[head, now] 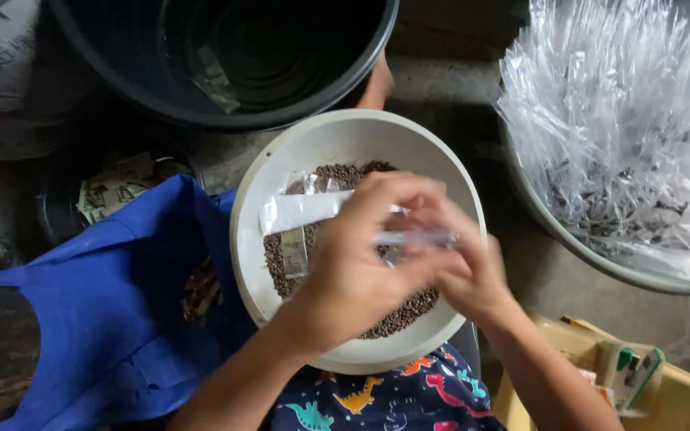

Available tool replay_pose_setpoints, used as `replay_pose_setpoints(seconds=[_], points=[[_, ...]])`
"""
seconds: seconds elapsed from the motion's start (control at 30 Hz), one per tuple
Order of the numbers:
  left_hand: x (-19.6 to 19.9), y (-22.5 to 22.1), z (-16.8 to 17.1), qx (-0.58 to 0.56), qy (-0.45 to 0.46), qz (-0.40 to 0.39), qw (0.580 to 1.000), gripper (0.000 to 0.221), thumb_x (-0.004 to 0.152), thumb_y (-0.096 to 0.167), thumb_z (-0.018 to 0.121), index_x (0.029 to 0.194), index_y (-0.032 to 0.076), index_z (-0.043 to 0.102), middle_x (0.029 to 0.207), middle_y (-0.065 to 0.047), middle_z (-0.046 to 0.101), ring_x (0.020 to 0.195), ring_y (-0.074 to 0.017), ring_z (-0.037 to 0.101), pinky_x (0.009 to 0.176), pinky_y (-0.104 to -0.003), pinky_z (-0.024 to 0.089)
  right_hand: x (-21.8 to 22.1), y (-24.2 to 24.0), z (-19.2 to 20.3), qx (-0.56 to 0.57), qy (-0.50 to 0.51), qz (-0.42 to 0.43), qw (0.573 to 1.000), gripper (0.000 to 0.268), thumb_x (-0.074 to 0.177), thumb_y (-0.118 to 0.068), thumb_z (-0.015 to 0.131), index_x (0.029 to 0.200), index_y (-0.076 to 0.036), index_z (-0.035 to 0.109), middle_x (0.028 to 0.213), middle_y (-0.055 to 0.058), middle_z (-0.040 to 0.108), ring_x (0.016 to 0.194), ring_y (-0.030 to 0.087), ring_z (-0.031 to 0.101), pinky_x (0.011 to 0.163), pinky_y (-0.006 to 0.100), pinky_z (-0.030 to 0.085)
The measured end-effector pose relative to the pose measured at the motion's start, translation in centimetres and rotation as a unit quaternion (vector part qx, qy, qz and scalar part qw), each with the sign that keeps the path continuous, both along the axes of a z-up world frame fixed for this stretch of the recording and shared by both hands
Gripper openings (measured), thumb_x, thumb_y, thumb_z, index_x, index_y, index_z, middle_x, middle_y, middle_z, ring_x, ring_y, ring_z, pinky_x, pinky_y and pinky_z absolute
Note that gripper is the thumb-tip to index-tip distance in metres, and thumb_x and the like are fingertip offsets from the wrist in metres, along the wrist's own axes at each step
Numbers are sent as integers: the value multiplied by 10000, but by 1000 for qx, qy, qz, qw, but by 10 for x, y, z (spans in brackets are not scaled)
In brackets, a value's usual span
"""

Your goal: The person scoops grains into small plastic packets by hand, then seals the packets.

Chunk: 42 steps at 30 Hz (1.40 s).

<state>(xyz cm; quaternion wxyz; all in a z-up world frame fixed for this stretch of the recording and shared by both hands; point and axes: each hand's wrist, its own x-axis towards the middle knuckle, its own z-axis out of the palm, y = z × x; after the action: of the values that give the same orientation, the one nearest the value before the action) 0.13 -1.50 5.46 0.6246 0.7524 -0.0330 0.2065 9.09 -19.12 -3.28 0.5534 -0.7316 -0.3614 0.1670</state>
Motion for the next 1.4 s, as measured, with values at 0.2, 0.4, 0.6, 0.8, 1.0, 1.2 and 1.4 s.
replay_pose_setpoints(seconds=[0.2,0.4,0.6,0.8,1.0,1.2,1.4], points=[[0,14,-59,-108,75,-107,986,188,1067,125,544,963,51,682,620,-45,557,578,-132,471,633,-272,485,42,-14,0,196,-3,-173,965,155,1058,35,630,912,72,592,716,158,541,513,193,487,521,298,445],[11,30,-71,159,43,196,967,152,992,61,581,994,85,731,804,-67,691,706,-200,639,766,-330,500,-5,8,12,95,-146,19,985,269,824,65,550,669,-95,702,868,90,760,768,247,716,721,309,556],[11,-9,-108,168,-20,109,979,387,705,-115,670,965,163,737,817,2,727,802,-260,713,834,-402,529,-13,15,8,68,22,-51,996,383,1066,-182,427,1375,34,495,761,88,661,648,142,560,669,312,525],[20,-19,-99,262,-161,184,934,176,891,7,716,929,173,674,882,14,672,867,-190,607,888,-368,459,-7,32,-28,166,276,-208,924,226,1003,-132,689,956,-79,474,615,22,473,437,123,469,293,234,333],[4,-4,-75,86,8,46,995,199,917,9,702,1093,73,638,832,-72,685,725,-218,640,723,-332,524,-10,12,-41,71,178,-71,979,272,796,-87,873,1013,0,733,727,65,630,666,134,560,559,291,456],[13,6,-108,30,66,10,997,211,870,-56,709,1012,99,685,832,-55,724,775,-196,671,721,-298,525,-1,-14,-35,190,383,-43,903,256,1016,-155,630,845,28,679,690,134,503,531,149,449,467,282,377],[15,-4,-83,-54,88,-53,993,98,959,-33,633,999,40,686,813,-124,714,728,-191,607,701,-325,528,11,4,-17,91,145,-92,981,189,1005,-94,643,1162,12,631,700,107,570,492,145,527,439,281,422]])
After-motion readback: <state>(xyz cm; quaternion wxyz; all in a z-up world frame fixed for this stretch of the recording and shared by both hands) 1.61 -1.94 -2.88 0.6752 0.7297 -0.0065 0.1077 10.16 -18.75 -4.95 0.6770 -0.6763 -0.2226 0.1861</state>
